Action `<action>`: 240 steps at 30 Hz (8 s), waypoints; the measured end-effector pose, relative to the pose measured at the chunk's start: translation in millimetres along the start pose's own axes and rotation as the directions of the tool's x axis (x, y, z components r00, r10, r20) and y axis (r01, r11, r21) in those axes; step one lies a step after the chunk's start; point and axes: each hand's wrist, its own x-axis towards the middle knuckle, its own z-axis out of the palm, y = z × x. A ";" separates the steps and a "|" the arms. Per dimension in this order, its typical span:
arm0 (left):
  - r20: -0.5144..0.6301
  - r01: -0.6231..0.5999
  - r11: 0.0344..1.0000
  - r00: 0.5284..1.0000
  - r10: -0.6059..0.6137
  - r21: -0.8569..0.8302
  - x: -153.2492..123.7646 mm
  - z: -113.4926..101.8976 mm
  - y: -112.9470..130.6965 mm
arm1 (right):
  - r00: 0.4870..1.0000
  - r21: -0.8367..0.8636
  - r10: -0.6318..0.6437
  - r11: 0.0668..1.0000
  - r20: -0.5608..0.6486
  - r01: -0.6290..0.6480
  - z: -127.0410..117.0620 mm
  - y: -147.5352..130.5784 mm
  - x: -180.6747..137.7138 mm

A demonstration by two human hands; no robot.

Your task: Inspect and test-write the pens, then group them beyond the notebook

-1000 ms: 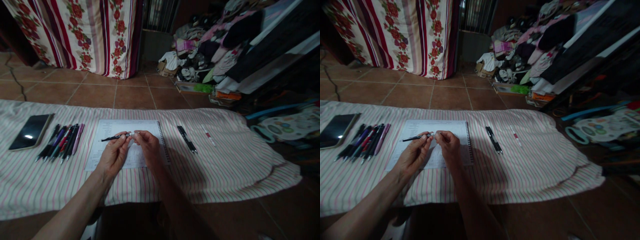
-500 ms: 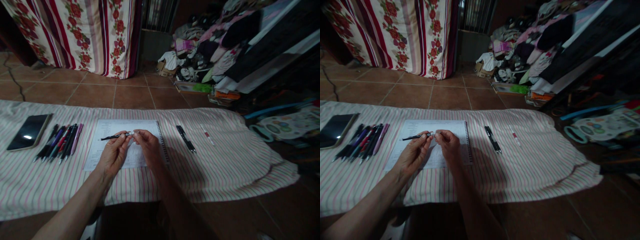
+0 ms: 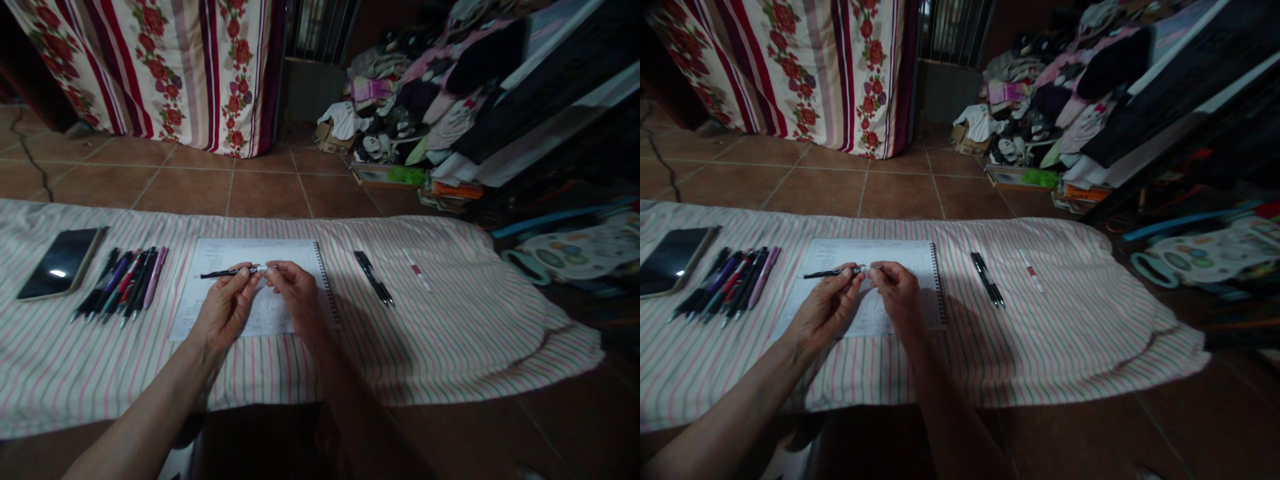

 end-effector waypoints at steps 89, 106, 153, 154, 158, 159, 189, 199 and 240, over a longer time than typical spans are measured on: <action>0.549 -0.706 0.152 0.651 0.524 0.692 12.5 -13.9 -20.4 | 0.678 -0.685 -0.606 0.282 0.416 0.671 -21.2 9.5 8.5; 0.819 -0.588 -0.614 0.545 0.180 0.527 10.8 -32.2 -29.1 | 0.953 0.021 -0.170 0.983 -0.250 0.181 -4.3 18.0 45.6; 0.703 -0.456 -0.692 0.704 0.104 0.559 10.2 -21.1 -27.5 | 0.953 -0.420 -0.281 0.883 -0.114 0.210 -13.9 38.3 71.6; 0.706 -0.457 -0.693 0.700 0.106 0.557 10.2 -21.4 -27.7 | 0.951 -0.423 -0.289 0.879 -0.109 0.218 -14.3 38.8 71.9; 0.716 -0.457 -0.698 0.689 0.114 0.551 10.3 -21.3 -27.8 | 0.951 -0.421 -0.293 0.878 -0.101 0.226 -13.9 39.2 72.3; 0.717 -0.458 -0.698 0.688 0.114 0.550 10.3 -21.2 -27.8 | 0.951 -0.424 -0.294 0.877 -0.101 0.226 -13.5 38.9 72.4; 0.704 -0.451 -0.701 0.702 0.104 0.553 9.6 -24.3 -29.6 | 0.936 -0.423 -0.320 0.875 -0.146 0.234 -10.2 38.6 69.0; 0.699 -0.443 -0.708 0.708 0.100 0.550 10.4 -22.9 -29.4 | 0.924 -0.526 -0.346 0.822 -0.160 0.217 -7.8 35.0 71.3; 0.705 -0.448 -0.711 0.703 0.095 0.542 8.0 -21.7 -27.0 | 0.922 -0.279 -0.232 0.949 -0.309 0.145 -13.7 9.5 56.7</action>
